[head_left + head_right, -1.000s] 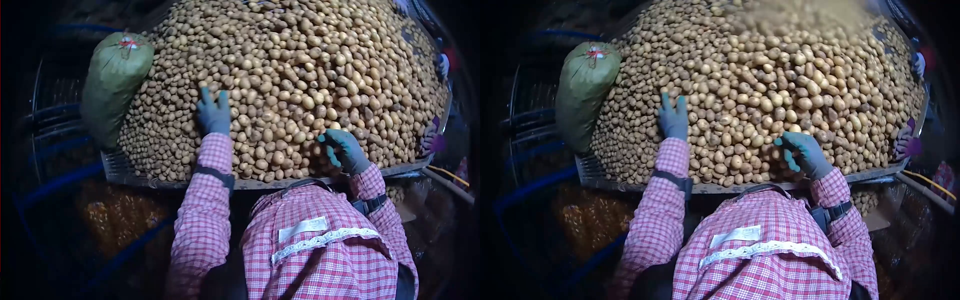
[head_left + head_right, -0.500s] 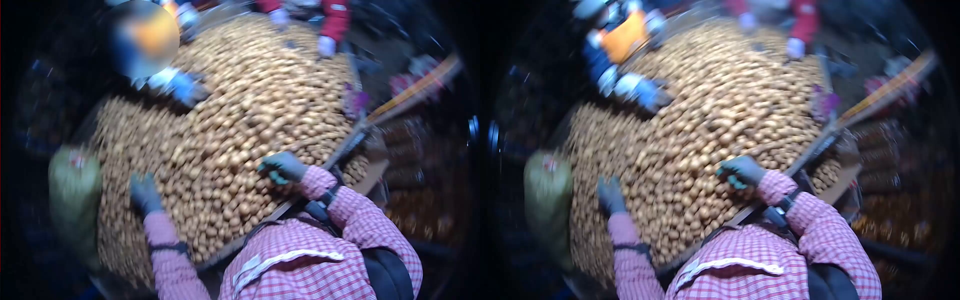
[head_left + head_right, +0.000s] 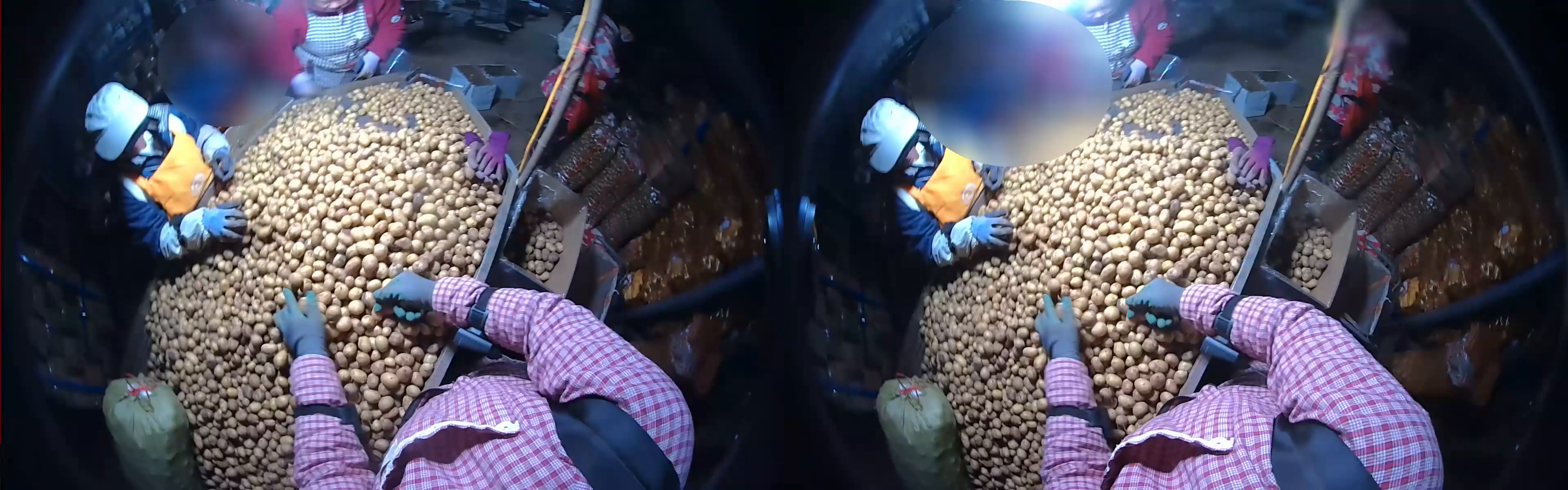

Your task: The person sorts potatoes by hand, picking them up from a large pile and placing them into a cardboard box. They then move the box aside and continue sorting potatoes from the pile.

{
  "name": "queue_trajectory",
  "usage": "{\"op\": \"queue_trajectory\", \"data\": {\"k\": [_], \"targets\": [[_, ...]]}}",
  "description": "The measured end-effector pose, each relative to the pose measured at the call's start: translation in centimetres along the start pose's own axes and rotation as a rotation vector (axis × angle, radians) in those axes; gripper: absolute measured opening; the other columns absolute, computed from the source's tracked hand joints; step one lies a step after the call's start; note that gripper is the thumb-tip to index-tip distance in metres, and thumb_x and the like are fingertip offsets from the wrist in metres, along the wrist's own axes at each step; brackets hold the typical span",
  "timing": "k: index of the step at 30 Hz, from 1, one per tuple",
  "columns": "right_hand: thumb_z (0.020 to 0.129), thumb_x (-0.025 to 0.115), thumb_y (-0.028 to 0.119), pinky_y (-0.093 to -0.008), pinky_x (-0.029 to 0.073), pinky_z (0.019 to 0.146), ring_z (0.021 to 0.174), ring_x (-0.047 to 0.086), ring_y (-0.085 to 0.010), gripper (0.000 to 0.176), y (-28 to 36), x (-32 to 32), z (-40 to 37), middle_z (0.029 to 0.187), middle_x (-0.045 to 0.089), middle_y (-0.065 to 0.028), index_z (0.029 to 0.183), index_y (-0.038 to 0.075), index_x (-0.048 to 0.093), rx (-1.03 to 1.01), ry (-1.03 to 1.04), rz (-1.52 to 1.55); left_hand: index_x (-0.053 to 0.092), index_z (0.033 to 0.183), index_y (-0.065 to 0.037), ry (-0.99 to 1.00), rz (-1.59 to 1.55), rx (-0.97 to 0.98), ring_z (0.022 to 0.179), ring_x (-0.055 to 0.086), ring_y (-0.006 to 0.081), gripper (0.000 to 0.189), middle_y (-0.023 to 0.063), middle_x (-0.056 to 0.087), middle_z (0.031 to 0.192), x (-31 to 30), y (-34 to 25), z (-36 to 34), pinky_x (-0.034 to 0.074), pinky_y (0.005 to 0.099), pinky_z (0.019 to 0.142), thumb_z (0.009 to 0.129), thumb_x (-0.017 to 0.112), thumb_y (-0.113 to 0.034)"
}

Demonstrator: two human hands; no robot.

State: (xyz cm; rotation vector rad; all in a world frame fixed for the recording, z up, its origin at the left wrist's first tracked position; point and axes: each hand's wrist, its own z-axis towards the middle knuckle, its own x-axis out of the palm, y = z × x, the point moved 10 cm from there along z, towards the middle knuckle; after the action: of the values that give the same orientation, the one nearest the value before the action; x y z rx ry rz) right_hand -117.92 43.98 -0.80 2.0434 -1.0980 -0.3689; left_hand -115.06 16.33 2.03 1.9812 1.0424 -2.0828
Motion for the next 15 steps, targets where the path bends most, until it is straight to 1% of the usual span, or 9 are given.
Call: {"op": "queue_trajectory", "data": {"k": [2,3,4,6,7,8,9,11,15], "targets": [[0.093,0.07,0.037,-0.0257,0.035,0.037,0.041,0.047,-0.0078,0.033,0.1,-0.5,1.2,0.057,0.058,0.0004,0.085,0.005,0.077,-0.135,-0.016,-0.037,0.042,0.155,-0.014,0.033,0.179,0.011,0.15,0.03,0.0287,0.076,0.0125,0.048,0.153,-0.3,-4.9,-3.1,0.023,0.0611,0.119,0.097,0.052,-0.062],[0.093,0.07,0.036,-0.0256,0.035,0.037,0.041,0.047,-0.0078,0.033,0.9,0.1,-0.7,0.057,0.059,0.0003,0.084,0.005,0.076,-0.083,0.05,0.033,0.043,0.154,-0.014,0.03,0.229,0.071,0.149,0.032,0.0279,0.077,0.0114,0.047,0.154,1.2,-5.4,-3.4,0.019,0.0693,0.117,0.095,0.053,-0.063],[0.094,0.068,0.036,-0.028,0.037,0.039,0.043,0.049,-0.0089,0.031,0.5,-0.3,-0.7,0.057,0.059,0.0,0.085,0.008,0.077,-0.049,0.004,0.003,0.044,0.153,-0.011,0.044,0.225,0.069,0.149,0.032,0.0319,0.076,0.0141,0.047,0.154,0.5,-6.8,-4.6,0.021,0.0622,0.12,0.096,0.057,-0.059],[0.095,0.067,0.04,-0.0306,0.041,0.043,0.045,0.051,-0.0107,0.033,0.0,-1.6,1.8,0.058,0.06,-0.0001,0.086,0.01,0.078,-0.213,-0.051,-0.17,0.045,0.152,-0.008,-0.091,0.043,0.161,0.148,0.033,0.0366,0.075,0.0186,0.045,0.155,3.2,-4.0,-3.4,0.024,0.0542,0.122,0.095,0.062,-0.053],[0.095,0.066,0.043,-0.0314,0.042,0.044,0.046,0.051,-0.0114,0.035,0.0,-2.4,0.2,0.058,0.06,-0.0001,0.087,0.011,0.079,-0.19,-0.045,-0.076,0.045,0.152,-0.006,-0.086,0.06,0.163,0.147,0.034,0.0406,0.072,0.0231,0.043,0.155,2.7,-4.5,-4.0,0.027,0.0486,0.123,0.096,0.064,-0.048],[0.095,0.066,0.045,-0.0321,0.043,0.046,0.046,0.052,-0.0122,0.037,0.7,-3.7,-2.6,0.059,0.06,-0.0002,0.088,0.012,0.079,-0.166,-0.033,0.02,0.043,0.153,-0.006,-0.093,0.06,0.209,0.148,0.033,0.04,0.071,0.0234,0.042,0.156,3.1,-4.1,-3.8,0.027,0.0501,0.122,0.099,0.06,-0.048],[0.095,0.067,0.047,-0.0295,0.043,0.045,0.046,0.052,-0.0116,0.038,1.9,-5.6,-4.7,0.059,0.06,0.0003,0.089,0.012,0.079,-0.282,-0.051,-0.021,0.042,0.154,-0.007,-0.057,0.046,0.178,0.148,0.033,0.0401,0.07,0.0232,0.042,0.157,2.8,-4.6,-4.4,0.027,0.05,0.122,0.1,0.059,-0.048],[0.096,0.066,0.038,-0.0262,0.038,0.04,0.044,0.047,-0.0073,0.032,0.4,-10.9,-8.6,0.067,0.065,0.0,0.09,0.009,0.079,-0.193,-0.113,0.235,0.039,0.157,-0.007,-0.019,0.056,0.149,0.148,0.032,0.0404,0.072,0.0225,0.039,0.159,2.4,-4.9,-4.3,0.027,0.0493,0.122,0.102,0.056,-0.05],[0.092,0.062,0.009,-0.0247,0.033,0.04,0.044,0.042,-0.0057,0.016,-6.4,-24.9,-15.1,0.088,0.073,-0.004,0.096,0.004,0.077,-0.276,-0.355,0.571,0.037,0.157,-0.007,0.005,0.165,0.077,0.148,0.033,0.0384,0.076,0.0209,0.038,0.16,3.1,-4.0,-3.4,0.026,0.0481,0.122,0.101,0.055,-0.054]]}}
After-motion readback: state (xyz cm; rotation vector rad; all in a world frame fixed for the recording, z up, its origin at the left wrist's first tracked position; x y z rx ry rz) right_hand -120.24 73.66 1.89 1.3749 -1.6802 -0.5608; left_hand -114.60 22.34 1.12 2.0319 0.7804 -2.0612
